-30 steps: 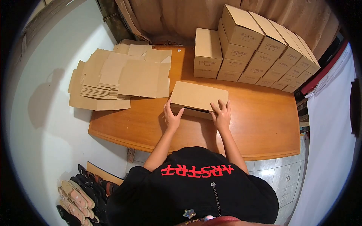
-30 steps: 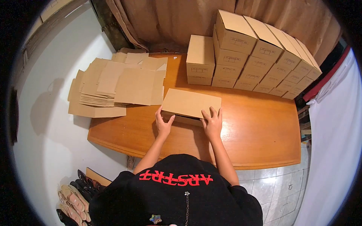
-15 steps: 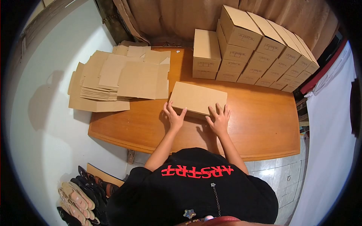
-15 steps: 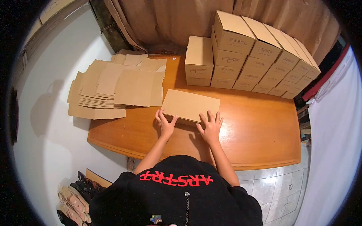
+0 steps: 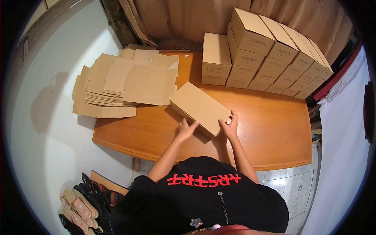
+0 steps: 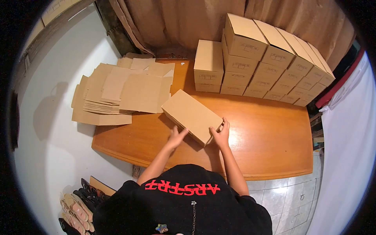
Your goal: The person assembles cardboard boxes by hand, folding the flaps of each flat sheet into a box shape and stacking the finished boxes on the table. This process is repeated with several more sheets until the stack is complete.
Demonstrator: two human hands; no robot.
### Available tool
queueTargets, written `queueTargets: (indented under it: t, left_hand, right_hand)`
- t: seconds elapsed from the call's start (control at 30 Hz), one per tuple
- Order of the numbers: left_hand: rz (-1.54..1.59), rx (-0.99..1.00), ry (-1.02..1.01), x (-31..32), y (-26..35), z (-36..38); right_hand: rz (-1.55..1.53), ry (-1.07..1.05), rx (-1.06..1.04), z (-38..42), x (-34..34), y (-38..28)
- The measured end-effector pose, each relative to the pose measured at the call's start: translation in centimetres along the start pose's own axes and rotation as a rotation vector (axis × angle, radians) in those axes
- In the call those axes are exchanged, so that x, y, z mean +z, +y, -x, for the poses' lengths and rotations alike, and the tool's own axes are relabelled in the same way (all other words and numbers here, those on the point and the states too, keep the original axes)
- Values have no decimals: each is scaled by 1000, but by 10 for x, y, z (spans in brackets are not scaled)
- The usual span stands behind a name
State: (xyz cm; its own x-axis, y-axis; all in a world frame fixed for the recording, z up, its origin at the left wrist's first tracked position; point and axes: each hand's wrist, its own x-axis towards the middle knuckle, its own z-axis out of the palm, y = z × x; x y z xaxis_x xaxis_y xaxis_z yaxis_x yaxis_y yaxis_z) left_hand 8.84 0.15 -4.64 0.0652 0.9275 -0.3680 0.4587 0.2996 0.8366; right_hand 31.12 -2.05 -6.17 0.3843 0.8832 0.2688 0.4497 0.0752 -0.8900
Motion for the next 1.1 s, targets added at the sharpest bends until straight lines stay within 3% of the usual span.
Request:
queueTargets:
  t: [0.07,0.1,0.13,0.2,0.23,0.47,0.67,0.8,0.87,1.03,1.1]
  left_hand:
    - [87,94,-155,19,-22,2]
    - [211,126,-159,28,-27,5]
    - [335,159,-166,35,-30,10]
    - [343,174,-123,39,-35,16]
    - [347,181,-99,38,-32,20]
    - [496,453,77,4,23,46]
    - [535,811,134,-34,97,-37]
    - [457,883,89,-50,166,-90]
    - [368,813,54,-52,189,-116]
    - [73,927,209,-39,205,-169]
    - [124,910,141,-36,206,-178]
  right_hand:
    - [30,-139,95,-3,-8,-14]
    - [119,-149,-24,-4,-3,1]
    - [27,-169,3,-2,-2,-5]
    - [-155,-205,55,4,6,-19]
    - [-138,-183,-54,5,10,-26]
    - [-80,-127,-305,-16,11,-99]
    - [-131,-15,-512,-84,15,-148]
    - [-58,107,-537,-138,14,-163]
    - [-53,129,-517,-161,13,-162]
    - [16,104,-505,-188,16,-132]
    - [33,101,-497,-190,17,-116]
